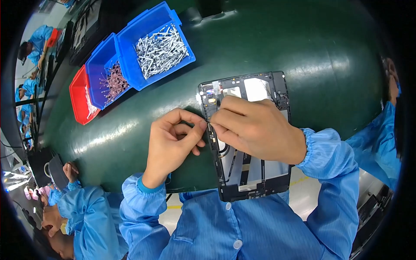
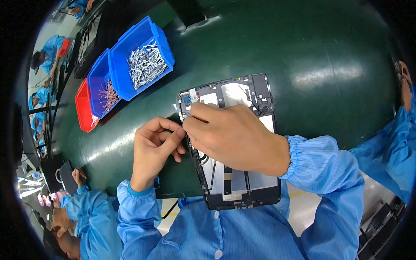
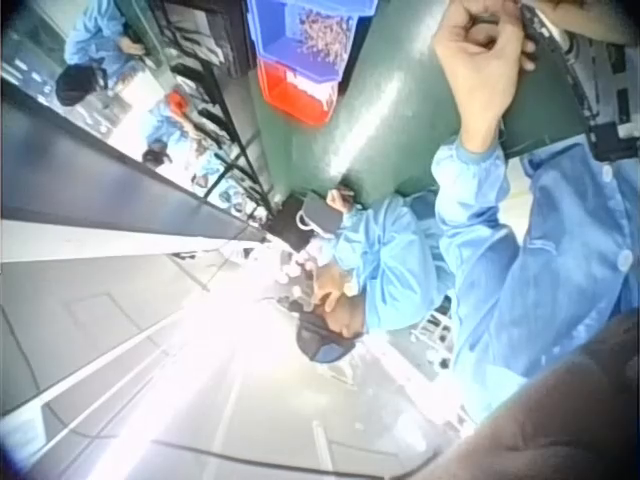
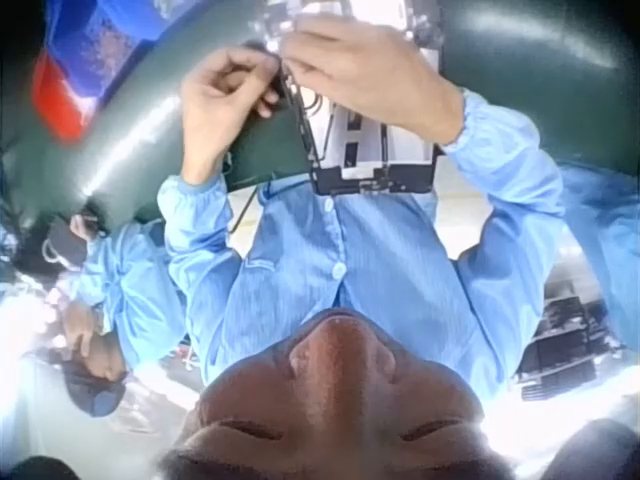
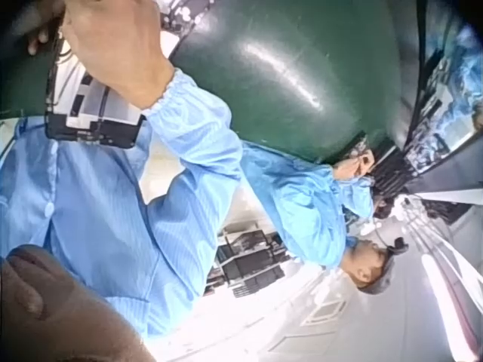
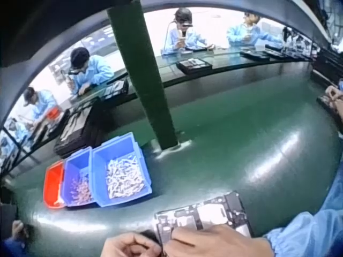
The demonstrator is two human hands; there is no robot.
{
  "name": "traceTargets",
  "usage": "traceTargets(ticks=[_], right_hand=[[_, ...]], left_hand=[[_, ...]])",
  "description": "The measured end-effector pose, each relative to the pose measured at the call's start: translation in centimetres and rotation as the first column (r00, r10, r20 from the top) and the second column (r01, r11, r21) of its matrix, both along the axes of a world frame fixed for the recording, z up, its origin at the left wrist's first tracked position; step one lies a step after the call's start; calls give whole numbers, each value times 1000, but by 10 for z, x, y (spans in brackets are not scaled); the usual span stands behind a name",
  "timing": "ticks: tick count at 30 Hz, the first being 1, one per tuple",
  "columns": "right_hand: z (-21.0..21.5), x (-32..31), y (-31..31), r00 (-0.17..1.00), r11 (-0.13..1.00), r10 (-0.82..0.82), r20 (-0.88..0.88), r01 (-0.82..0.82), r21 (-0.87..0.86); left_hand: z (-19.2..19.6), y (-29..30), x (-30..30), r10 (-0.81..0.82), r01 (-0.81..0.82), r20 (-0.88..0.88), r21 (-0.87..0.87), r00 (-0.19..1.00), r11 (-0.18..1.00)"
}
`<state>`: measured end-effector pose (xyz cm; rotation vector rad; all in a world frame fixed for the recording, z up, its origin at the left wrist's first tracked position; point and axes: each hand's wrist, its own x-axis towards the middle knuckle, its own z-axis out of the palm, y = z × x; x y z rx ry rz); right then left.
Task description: The person assembles tablet devices on an assembly line by taking small components from bins, connecting wires and ribbon cables to each device by hand, pressing side parts into place, and passing the tablets down the conveyor.
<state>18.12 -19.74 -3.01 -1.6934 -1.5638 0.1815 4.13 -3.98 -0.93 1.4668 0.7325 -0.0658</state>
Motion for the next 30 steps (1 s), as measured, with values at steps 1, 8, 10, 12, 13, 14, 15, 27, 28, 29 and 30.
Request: traceTargets(ticks=[1, 8, 10, 12, 13, 14, 15, 27, 28, 29, 30], right_hand=[[0, 0, 0, 1000, 1000, -2, -1, 2, 1], [1, 1, 0, 998, 1000, -5, -66, 5, 3], [1, 1, -1, 997, 1000, -3, -77, 3, -9], [0, 2, -2, 995, 1000, 3, -100, -4, -11], [0, 2, -2, 995, 1000, 0, -100, -1, -11], [-1, 2, -2, 994, 1000, -1, -109, 0, -12], [-1, 2, -2, 993, 1000, -3, -118, 1, -14], [2, 4, -2, 988, 999, 12, -157, -17, -35], [3, 4, -2, 988, 999, 13, -157, -19, -33], [3, 4, -2, 986, 999, 14, -164, -21, -37], [4, 4, -2, 985, 999, 15, -172, -23, -41]], left_hand=[[0, -1, 0, -2, 2, -1, 1, 1000, 1000], [-1, -2, -1, 9, -10, 15, 22, 1000, 1000], [-2, -2, -2, 3, -4, 18, 26, 1000, 1000], [-3, -3, -1, 3, -4, 46, 21, 999, 1000], [-3, -3, 0, 0, -1, 46, 21, 999, 1000], [-3, -2, 0, -5, 4, 41, 11, 999, 1000], [-2, -1, 1, -9, 9, 36, 0, 999, 1000], [4, 3, 6, -28, 27, -40, -16, 999, 1000], [4, 3, 7, -26, 25, -40, -14, 999, 1000], [4, 3, 7, -25, 24, -44, -19, 999, 1000], [4, 3, 7, -23, 22, -47, -25, 999, 999]])
